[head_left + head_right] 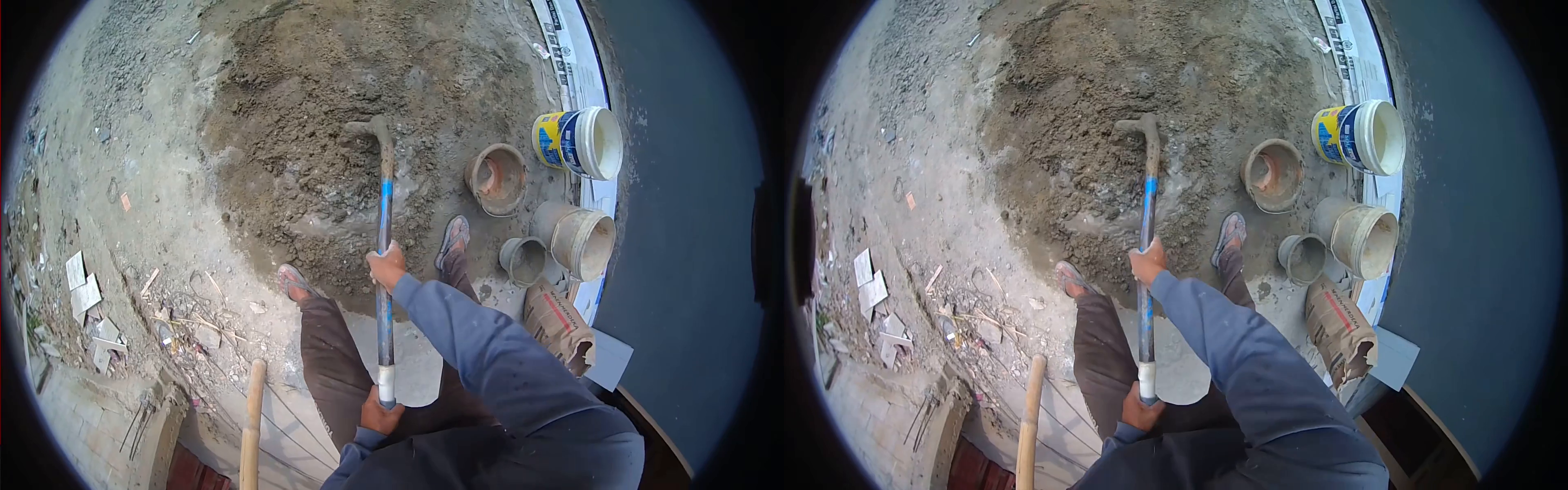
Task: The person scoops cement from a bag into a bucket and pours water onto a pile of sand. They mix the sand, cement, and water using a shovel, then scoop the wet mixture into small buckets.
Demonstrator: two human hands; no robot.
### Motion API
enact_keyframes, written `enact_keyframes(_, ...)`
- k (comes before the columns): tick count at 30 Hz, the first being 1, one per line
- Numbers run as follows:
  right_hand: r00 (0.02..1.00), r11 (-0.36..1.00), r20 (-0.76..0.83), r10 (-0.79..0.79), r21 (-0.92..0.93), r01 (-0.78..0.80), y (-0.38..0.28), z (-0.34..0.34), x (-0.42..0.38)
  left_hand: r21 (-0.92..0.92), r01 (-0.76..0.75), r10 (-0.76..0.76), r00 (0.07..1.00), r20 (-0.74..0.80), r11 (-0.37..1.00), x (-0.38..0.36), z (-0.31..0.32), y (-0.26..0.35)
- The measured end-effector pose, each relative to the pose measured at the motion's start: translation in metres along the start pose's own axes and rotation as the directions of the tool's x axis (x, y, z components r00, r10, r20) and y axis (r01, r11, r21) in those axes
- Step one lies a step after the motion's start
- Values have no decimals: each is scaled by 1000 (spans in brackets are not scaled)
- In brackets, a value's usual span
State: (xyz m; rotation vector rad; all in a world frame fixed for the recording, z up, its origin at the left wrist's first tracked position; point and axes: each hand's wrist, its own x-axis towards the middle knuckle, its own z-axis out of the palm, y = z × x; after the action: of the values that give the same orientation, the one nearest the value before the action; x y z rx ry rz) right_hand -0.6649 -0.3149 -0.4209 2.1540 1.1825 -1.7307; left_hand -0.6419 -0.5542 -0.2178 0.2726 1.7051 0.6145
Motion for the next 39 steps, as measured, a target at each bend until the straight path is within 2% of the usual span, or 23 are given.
enact_keyframes(1,999,989,37,40,144,-45,-13,-19,-22,-2,1,-1,1000,5,1000,-2,1,4)
enact_keyframes(4,995,962,-99,-33,267,58,-34,-64,-19,96,73,-79,996,51,993,5,2,10)
enact_keyframes(6,974,957,-216,-67,261,124,-70,-92,4,272,-2,-30,993,112,962,60,-9,31)
enact_keyframes(8,955,949,-280,-97,263,173,-99,-106,48,319,-90,42,987,154,943,120,-35,54)
enact_keyframes(10,954,948,-278,-115,257,189,-98,-94,89,321,-137,74,977,202,937,158,-71,77)
enact_keyframes(12,969,938,-241,53,345,34,-99,-58,99,334,-135,86,984,157,933,148,-96,64)
enact_keyframes(13,976,952,-217,32,303,36,-90,-30,95,364,-139,98,987,129,921,139,-109,55)
enact_keyframes(15,971,977,-229,62,211,-12,-62,38,79,-74,135,-110,956,272,988,107,-143,21)
enact_keyframes(16,950,991,-302,-76,85,107,-2,80,129,-133,172,-137,961,239,976,89,-151,5)
enact_keyframes(18,948,996,-309,-80,12,88,-16,117,73,-205,194,-152,967,205,959,64,-163,-7)
enact_keyframes(19,943,997,-323,-81,-20,79,-14,131,57,-84,203,-185,965,185,976,53,-175,-5)
enact_keyframes(20,967,996,-253,-39,62,56,-5,137,44,45,215,-219,963,159,976,42,-182,-5)
enact_keyframes(21,983,989,-181,-5,145,32,1,139,36,54,203,-209,965,158,978,34,-185,-9)
enact_keyframes(22,982,988,-188,-6,150,35,-4,129,14,173,103,-126,984,126,980,24,-186,-16)
enact_keyframes(23,991,949,-104,82,313,-46,-19,109,-19,288,7,-39,994,106,958,18,-186,-21)
enact_keyframes(24,988,880,-4,157,454,-138,-28,90,-41,286,7,-41,993,112,958,16,-185,-23)
enact_keyframes(26,991,861,-66,118,503,-69,-27,65,-51,465,-6,-47,994,102,885,14,-180,-24)
enact_keyframes(28,975,854,-204,88,519,31,-34,28,-37,458,-16,-71,982,172,889,41,-169,-6)
enact_keyframes(30,961,877,-274,28,468,108,-45,-13,0,443,-150,73,980,186,884,82,-149,7)
enact_keyframes(33,957,894,-283,65,443,70,-54,-44,68,476,-165,66,973,219,864,137,-153,49)
enact_keyframes(34,963,901,-264,61,430,61,-47,-29,75,468,-164,35,962,272,869,142,-157,53)
enact_keyframes(36,972,896,-179,154,441,-61,-33,6,85,420,-116,13,971,240,900,129,-180,32)
enact_keyframes(39,974,946,-185,127,319,-63,-20,74,45,312,-13,-38,987,158,950,77,-181,3)
